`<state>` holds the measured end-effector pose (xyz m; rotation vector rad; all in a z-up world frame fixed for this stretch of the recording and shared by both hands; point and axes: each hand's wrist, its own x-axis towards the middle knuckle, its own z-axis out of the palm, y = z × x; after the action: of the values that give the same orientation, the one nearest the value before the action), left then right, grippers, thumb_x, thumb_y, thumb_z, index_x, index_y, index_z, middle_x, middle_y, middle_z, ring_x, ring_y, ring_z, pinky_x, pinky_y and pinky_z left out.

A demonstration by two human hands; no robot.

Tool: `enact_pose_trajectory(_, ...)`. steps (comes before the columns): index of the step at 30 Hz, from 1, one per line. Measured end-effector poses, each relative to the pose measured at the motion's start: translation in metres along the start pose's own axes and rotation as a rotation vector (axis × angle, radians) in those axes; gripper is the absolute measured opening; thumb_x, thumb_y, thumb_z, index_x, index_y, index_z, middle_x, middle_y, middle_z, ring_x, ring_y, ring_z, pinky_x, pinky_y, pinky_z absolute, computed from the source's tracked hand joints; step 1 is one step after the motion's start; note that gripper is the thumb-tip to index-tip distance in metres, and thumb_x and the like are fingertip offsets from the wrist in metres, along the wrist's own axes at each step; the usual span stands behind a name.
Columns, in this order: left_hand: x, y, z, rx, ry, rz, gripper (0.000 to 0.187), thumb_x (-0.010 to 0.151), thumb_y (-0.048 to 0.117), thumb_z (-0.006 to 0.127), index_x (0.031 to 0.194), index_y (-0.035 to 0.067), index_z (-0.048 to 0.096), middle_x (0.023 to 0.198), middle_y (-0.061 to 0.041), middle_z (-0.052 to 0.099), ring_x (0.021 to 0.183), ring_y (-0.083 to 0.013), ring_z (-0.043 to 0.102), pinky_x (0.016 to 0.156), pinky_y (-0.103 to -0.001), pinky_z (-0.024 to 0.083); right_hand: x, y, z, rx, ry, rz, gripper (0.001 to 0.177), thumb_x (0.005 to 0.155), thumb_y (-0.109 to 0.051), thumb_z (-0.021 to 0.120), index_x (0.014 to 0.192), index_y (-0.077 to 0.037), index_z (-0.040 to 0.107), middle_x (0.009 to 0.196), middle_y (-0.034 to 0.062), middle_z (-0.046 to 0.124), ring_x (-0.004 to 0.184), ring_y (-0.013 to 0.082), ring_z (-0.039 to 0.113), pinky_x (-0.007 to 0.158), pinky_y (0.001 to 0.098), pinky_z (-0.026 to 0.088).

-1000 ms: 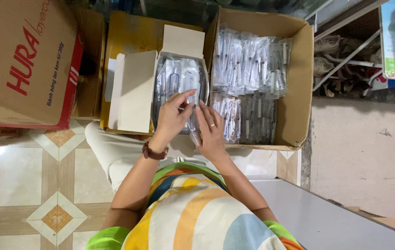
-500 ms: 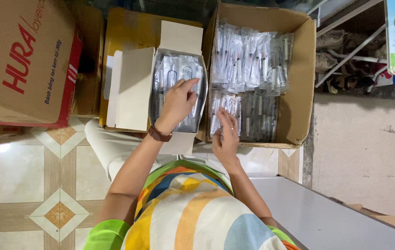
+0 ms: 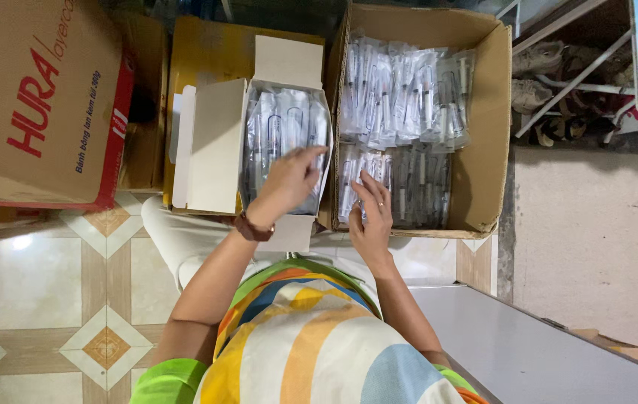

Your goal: The person sits on the floor and transfers individually wrapped syringes from a smaller white box into a larger brown cardboard box. They pick up the syringes by hand and arrange them in rows inside the larger box.

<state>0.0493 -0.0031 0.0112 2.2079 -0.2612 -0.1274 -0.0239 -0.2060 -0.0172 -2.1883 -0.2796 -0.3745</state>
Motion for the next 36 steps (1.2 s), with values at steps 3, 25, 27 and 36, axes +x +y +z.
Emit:
enact_pose_trajectory(3, 0.008, 0.004, -0.021, -0.08, -0.024, -0.135, 0.038, 0.092, 0.01, 0.067, 0.129, 0.016, 0.065, 0.094, -0.012, 0.072, 0.072, -0.0259, 0.072, 0.068, -0.039, 0.059, 0.0, 0.001, -0.001, -0.028, 0.03, -0.059, 0.05, 0.085, 0.013, 0.057, 0.131, -0.005, 0.064, 0.147, 0.0153, 0.059, 0.133, 0.0356, 0.055, 0.11, 0.0446, 0.048)
enact_pose_trajectory(25, 0.008, -0.011, 0.015, 0.54, 0.086, 0.196, 0.069, 0.087, 0.023, 0.074, 0.149, 0.004, 0.052, 0.167, -0.015, 0.026, 0.154, -0.0375, 0.021, 0.116, -0.07, 0.015, 0.006, 0.01, -0.003, -0.05, 0.02, -0.015, 0.043, 0.086, 0.012, 0.059, 0.124, -0.005, 0.068, 0.142, 0.0148, 0.063, 0.13, 0.0368, 0.057, 0.107, 0.044, 0.049)
enact_pose_trajectory(27, 0.012, -0.021, 0.026, 0.589, 0.042, 0.178, 0.071, 0.088, 0.024, 0.071, 0.153, 0.004, 0.048, 0.171, -0.015, 0.018, 0.157, -0.0379, 0.013, 0.117, -0.074, 0.005, 0.007, 0.012, -0.003, -0.041, 0.018, 0.002, 0.041, 0.087, 0.012, 0.059, 0.124, -0.005, 0.068, 0.143, 0.0146, 0.063, 0.131, 0.037, 0.057, 0.106, 0.0437, 0.049)
enact_pose_trajectory(36, 0.02, -0.022, 0.033, 0.583, 0.012, 0.109, 0.059, 0.099, 0.024, 0.057, 0.154, 0.008, 0.046, 0.17, -0.019, 0.016, 0.156, -0.042, 0.007, 0.111, -0.079, -0.004, 0.019, 0.051, -0.019, -0.078, 0.082, 0.024, 0.044, 0.086, 0.011, 0.058, 0.124, -0.008, 0.069, 0.14, 0.0135, 0.065, 0.13, 0.0314, 0.061, 0.103, 0.041, 0.055)
